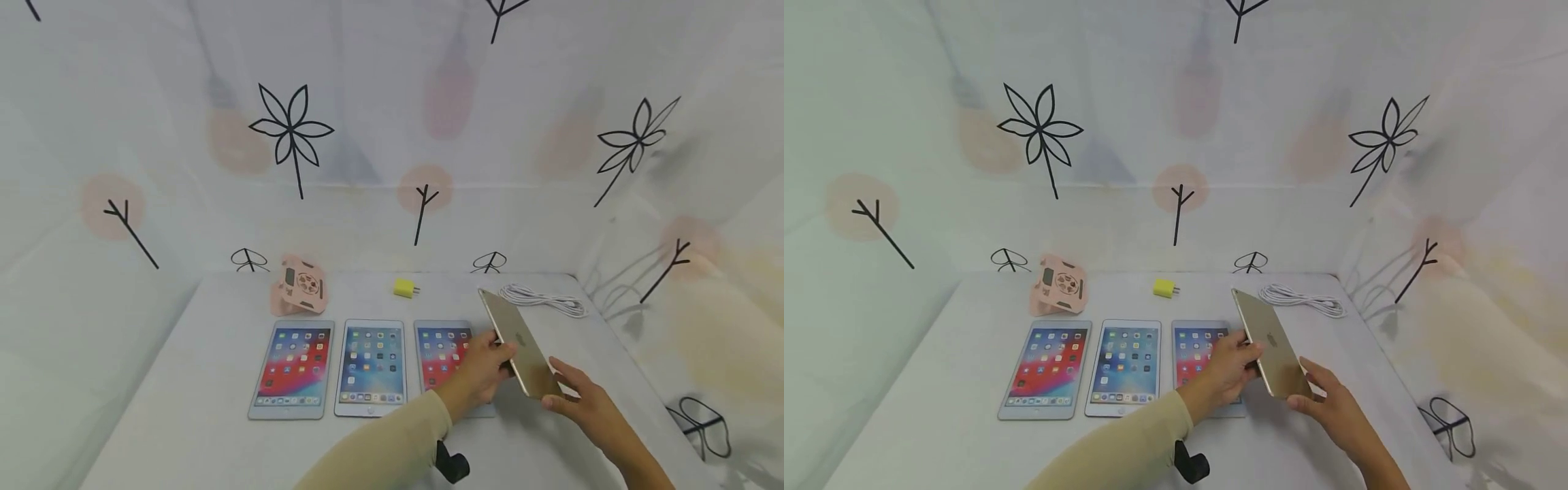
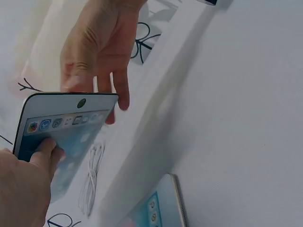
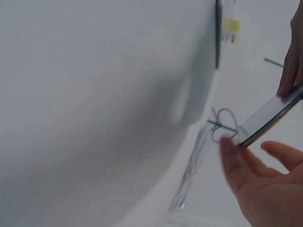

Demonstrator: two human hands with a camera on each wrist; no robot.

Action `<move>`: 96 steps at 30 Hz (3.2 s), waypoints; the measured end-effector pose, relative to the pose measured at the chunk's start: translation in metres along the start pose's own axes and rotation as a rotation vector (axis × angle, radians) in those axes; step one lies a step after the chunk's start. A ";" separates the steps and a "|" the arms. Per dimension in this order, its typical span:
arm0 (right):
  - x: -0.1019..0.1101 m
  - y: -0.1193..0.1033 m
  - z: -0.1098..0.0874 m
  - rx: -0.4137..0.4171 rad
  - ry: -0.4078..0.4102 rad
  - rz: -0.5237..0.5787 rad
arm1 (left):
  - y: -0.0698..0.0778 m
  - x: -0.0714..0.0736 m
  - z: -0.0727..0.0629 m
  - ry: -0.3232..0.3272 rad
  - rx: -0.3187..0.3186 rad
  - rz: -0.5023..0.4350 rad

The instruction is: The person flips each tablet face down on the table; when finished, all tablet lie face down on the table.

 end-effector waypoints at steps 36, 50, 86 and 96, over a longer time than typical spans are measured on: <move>0.022 0.056 0.019 -0.225 -0.140 -0.310 | -0.022 0.024 0.000 0.249 0.285 0.236; 0.018 0.047 0.026 -0.233 -0.210 -0.531 | -0.017 0.027 0.002 0.169 0.300 0.191; -0.065 -0.026 0.047 -0.395 -0.221 0.473 | 0.049 0.126 -0.048 0.219 0.202 0.483; -0.065 -0.026 0.048 -0.456 -0.172 0.543 | 0.047 0.126 -0.051 0.180 0.195 0.406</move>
Point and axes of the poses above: each hand's wrist, its own z-axis towards the middle knuckle, its own x-axis out of the back of the hand, y = z × x, the point moved 2 cm from there along z, towards the middle knuckle, and after that the axes turned 1 degree about -x, right-handed, at the moved point
